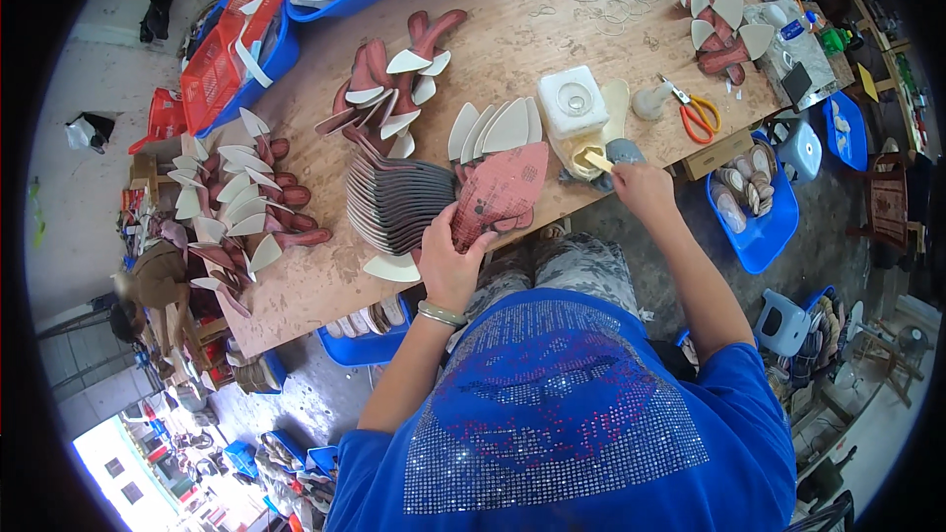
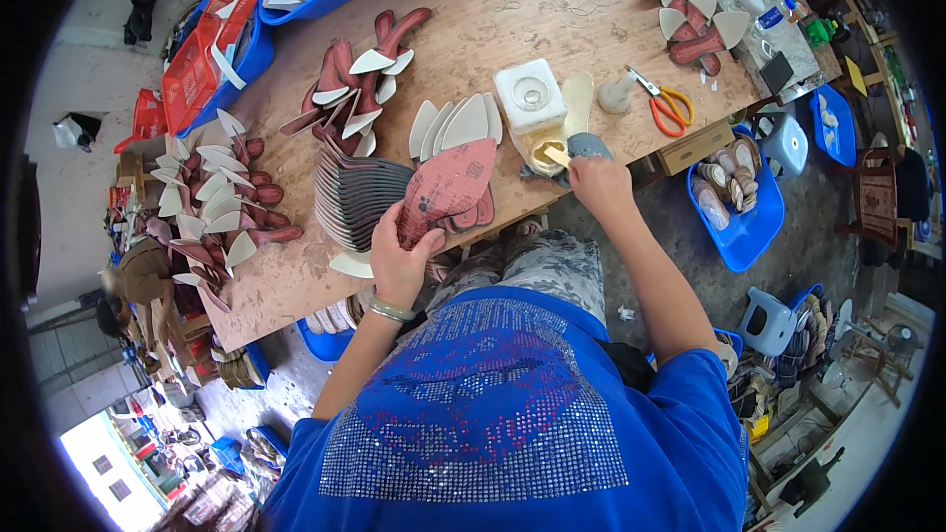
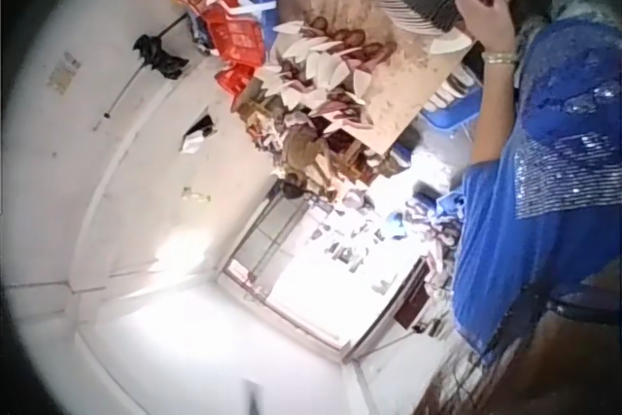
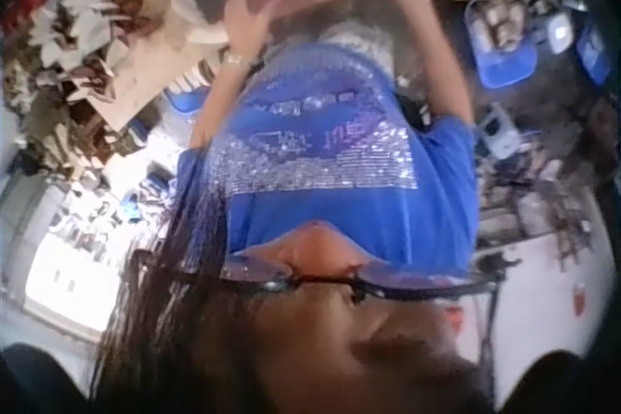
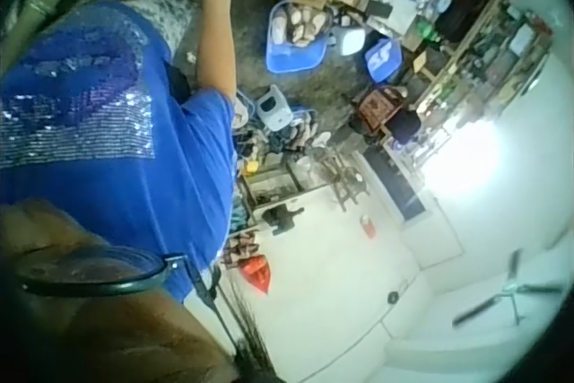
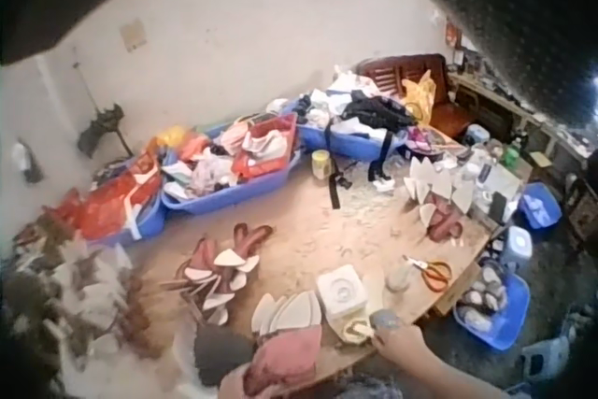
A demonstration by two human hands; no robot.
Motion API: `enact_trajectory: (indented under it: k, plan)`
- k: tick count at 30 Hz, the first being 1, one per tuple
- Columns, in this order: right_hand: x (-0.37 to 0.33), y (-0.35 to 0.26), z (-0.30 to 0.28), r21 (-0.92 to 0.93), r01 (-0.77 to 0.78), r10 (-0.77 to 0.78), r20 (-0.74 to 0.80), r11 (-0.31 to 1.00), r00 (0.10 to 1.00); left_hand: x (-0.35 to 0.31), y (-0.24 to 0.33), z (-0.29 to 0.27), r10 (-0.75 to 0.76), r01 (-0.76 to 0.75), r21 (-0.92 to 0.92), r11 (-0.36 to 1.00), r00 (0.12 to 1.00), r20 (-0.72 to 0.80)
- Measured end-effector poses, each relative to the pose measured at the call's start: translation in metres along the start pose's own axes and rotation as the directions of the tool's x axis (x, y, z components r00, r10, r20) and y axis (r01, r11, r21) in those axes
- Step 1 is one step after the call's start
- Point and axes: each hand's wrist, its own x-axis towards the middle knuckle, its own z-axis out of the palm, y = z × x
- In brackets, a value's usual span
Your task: The person repeatedly picks up reddish-brown shoe parts from a table and applies a white substance to the edges using a brush. The person dips the brush into a container between applications and places the treated parts back onto the table.
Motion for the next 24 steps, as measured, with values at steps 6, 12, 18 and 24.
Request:
enact_trajectory:
  k: [6,12,18,24]
  plan:
    - [-0.037,-0.007,-0.026,0.251,-0.068,0.093,-0.092,0.966,0.991,0.009,-0.002,0.005,-0.009,0.009,-0.004,1.000,0.999,-0.037]
    - [-0.042,-0.076,-0.093,0.684,0.138,-0.026,-0.171,0.716,0.985,0.012,-0.007,0.009,0.028,-0.028,-0.006,1.000,0.999,-0.043]
    - [-0.029,-0.057,-0.074,0.593,0.141,0.008,-0.242,0.793,0.970,0.004,-0.011,-0.001,0.070,-0.070,-0.054,0.996,0.998,-0.009]
    - [-0.003,-0.053,-0.081,0.531,0.072,0.080,-0.258,0.844,0.963,-0.009,-0.013,-0.011,0.172,-0.171,0.020,0.985,0.980,-0.101]
